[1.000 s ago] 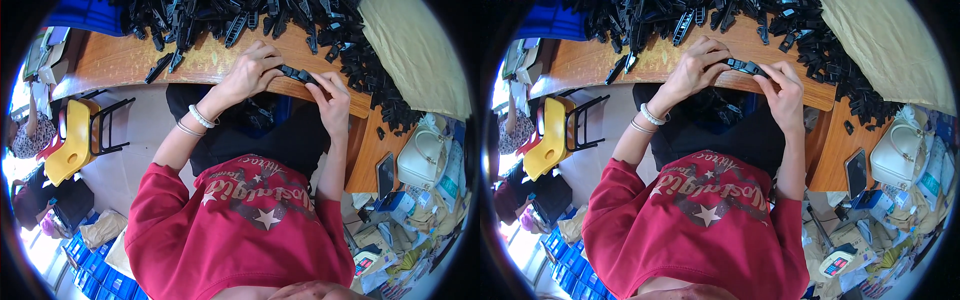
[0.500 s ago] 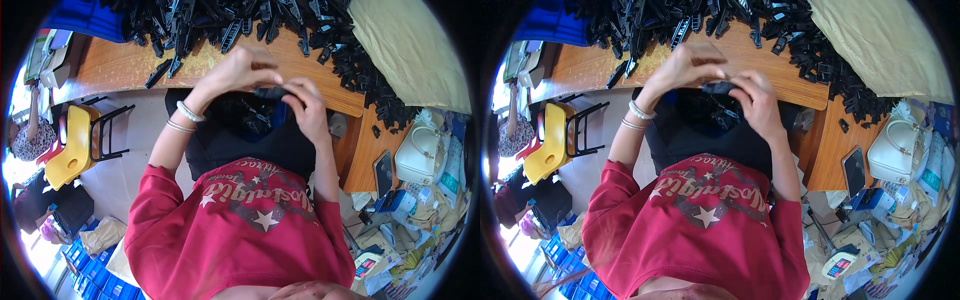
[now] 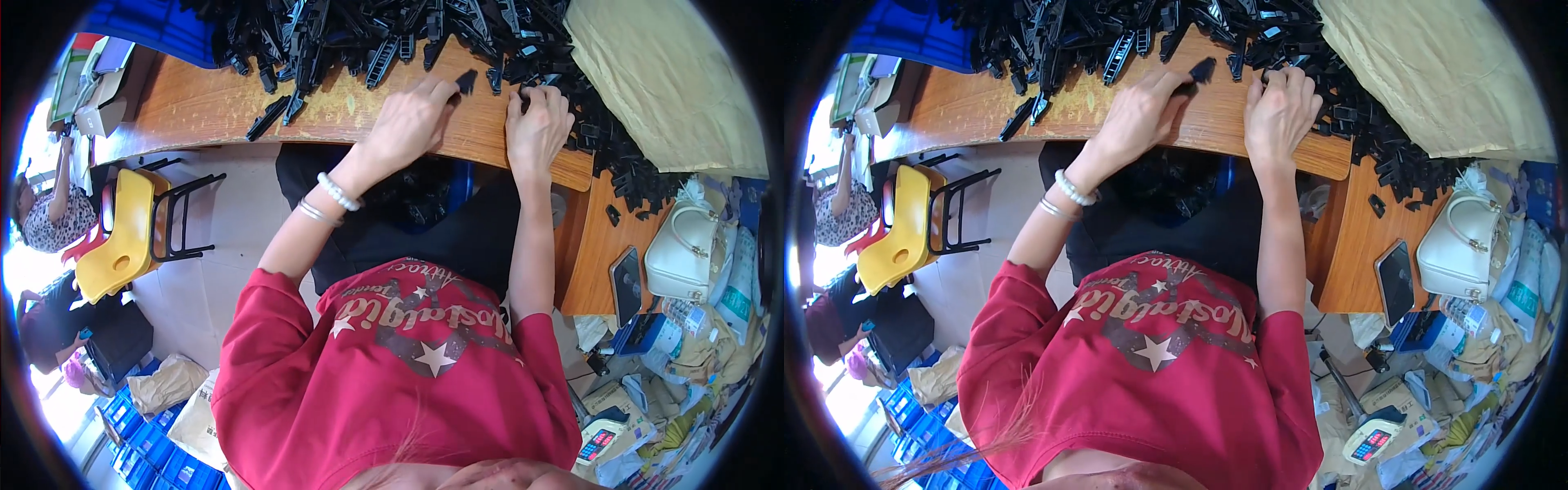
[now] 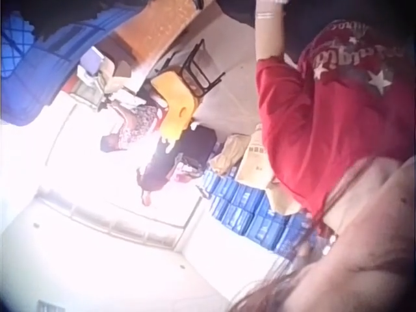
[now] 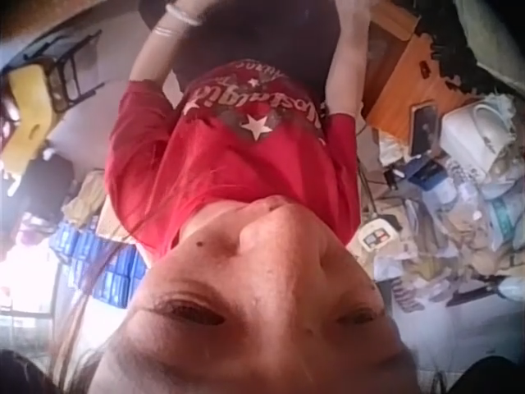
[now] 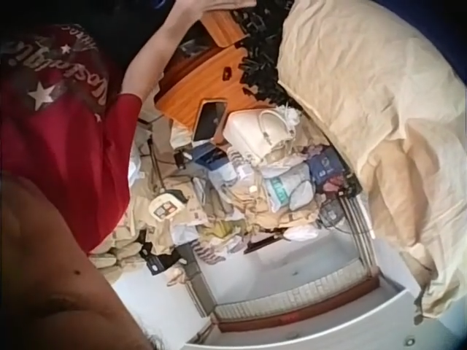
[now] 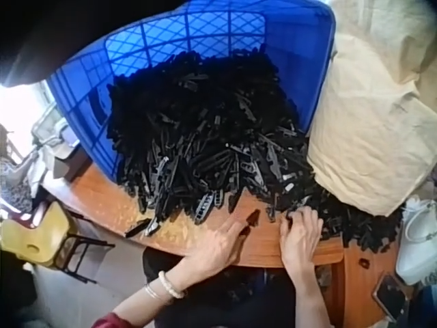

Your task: Manually assembling small black plastic components at a workbench.

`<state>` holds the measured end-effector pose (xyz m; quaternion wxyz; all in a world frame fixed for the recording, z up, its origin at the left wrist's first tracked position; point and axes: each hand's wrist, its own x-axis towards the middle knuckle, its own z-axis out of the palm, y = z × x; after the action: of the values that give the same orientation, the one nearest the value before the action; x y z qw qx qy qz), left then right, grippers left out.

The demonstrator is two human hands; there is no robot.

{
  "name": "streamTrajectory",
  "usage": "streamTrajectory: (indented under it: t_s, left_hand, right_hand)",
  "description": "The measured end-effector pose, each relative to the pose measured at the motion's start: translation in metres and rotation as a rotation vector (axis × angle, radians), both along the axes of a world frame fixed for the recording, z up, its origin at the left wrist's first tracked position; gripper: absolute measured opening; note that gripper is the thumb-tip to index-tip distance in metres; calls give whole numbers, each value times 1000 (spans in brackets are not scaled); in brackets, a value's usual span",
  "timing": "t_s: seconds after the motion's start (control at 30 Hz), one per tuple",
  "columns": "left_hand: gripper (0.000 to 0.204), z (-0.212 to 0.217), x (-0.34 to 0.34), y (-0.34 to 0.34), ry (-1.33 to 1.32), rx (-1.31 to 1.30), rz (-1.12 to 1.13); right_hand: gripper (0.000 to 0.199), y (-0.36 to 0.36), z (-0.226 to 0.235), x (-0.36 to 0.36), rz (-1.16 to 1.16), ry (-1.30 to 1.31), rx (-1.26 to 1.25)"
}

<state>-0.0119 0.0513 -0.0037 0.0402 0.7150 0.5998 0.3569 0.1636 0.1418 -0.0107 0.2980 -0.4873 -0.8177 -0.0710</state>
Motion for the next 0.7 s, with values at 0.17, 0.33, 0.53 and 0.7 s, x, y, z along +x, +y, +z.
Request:
streamTrajectory:
  t_s: [0.17,0.33,0.53,0.7]
  left_hand:
    - [23,0,-15,-15,-154,-195,74]
    - [22,-2,-17,-20,-92,-86,-72]
    - [21,-4,-16,-23,-139,-45,-121]
    - [21,-8,-18,-21,-162,-27,-140]
  right_hand:
    - [31,-28,15,-4,120,379,-319]
    - [21,-40,7,13,357,636,-496]
    - [19,-47,12,26,243,506,-574]
    - [19,-44,12,27,414,606,-701]
